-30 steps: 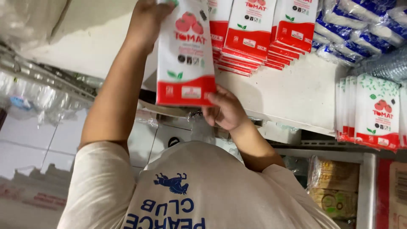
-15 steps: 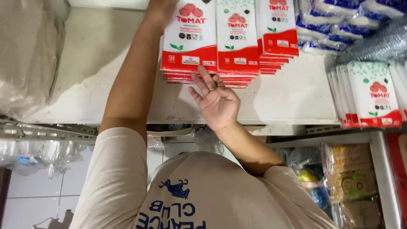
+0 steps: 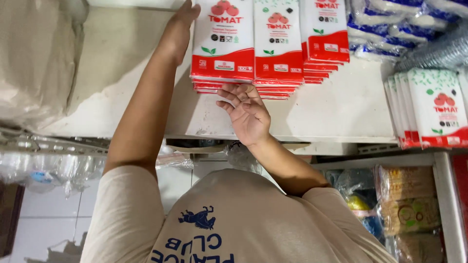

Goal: The person sorts plastic bags by picking them up from a plastic bin, turning them over, and placing them onto stacks on a shelf.

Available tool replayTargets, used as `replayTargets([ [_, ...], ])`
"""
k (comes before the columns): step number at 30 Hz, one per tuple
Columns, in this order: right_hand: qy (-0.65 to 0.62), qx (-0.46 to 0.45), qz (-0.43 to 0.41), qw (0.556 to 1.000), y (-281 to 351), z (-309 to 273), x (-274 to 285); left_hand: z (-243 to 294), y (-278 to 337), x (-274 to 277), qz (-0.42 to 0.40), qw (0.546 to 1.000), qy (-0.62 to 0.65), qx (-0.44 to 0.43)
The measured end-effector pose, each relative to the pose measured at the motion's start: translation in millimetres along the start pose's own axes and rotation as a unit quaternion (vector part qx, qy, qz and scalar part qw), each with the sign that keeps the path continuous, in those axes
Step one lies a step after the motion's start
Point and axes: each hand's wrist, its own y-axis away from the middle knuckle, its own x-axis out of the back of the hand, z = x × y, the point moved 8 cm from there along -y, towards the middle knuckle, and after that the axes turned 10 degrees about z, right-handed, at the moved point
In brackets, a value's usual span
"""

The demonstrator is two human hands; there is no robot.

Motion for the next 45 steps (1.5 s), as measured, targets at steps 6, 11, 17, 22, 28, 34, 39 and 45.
replayTargets([
  [6,-0.011,-0.047,-0.041,0.998,-3,2,4,24,148,39,0.095,0.993,0.015,-0.067],
  [11,-0.009,-0.104,-0.110,0.988,11,7,-4,25,278,34,0.176,0.979,-0.023,-0.098],
  [17,-0.018,-0.189,-0.180,0.965,56,6,-18,11,406,-1,0.314,0.945,-0.016,-0.094],
  [22,-0.014,-0.294,-0.258,0.920,122,11,-28,-1,520,-56,0.387,0.913,0.013,-0.124],
  [28,-0.011,-0.395,-0.326,0.859,225,24,-22,-30,651,-129,0.507,0.853,0.014,-0.125],
  [34,0.009,-0.489,-0.354,0.797,325,40,-8,-62,750,-190,0.598,0.796,0.021,-0.091],
  [39,0.067,-0.560,-0.374,0.736,397,62,4,-113,798,-217,0.633,0.766,0.064,-0.092],
  [45,0.142,-0.641,-0.395,0.643,486,111,32,-199,837,-223,0.677,0.730,0.090,-0.003],
])
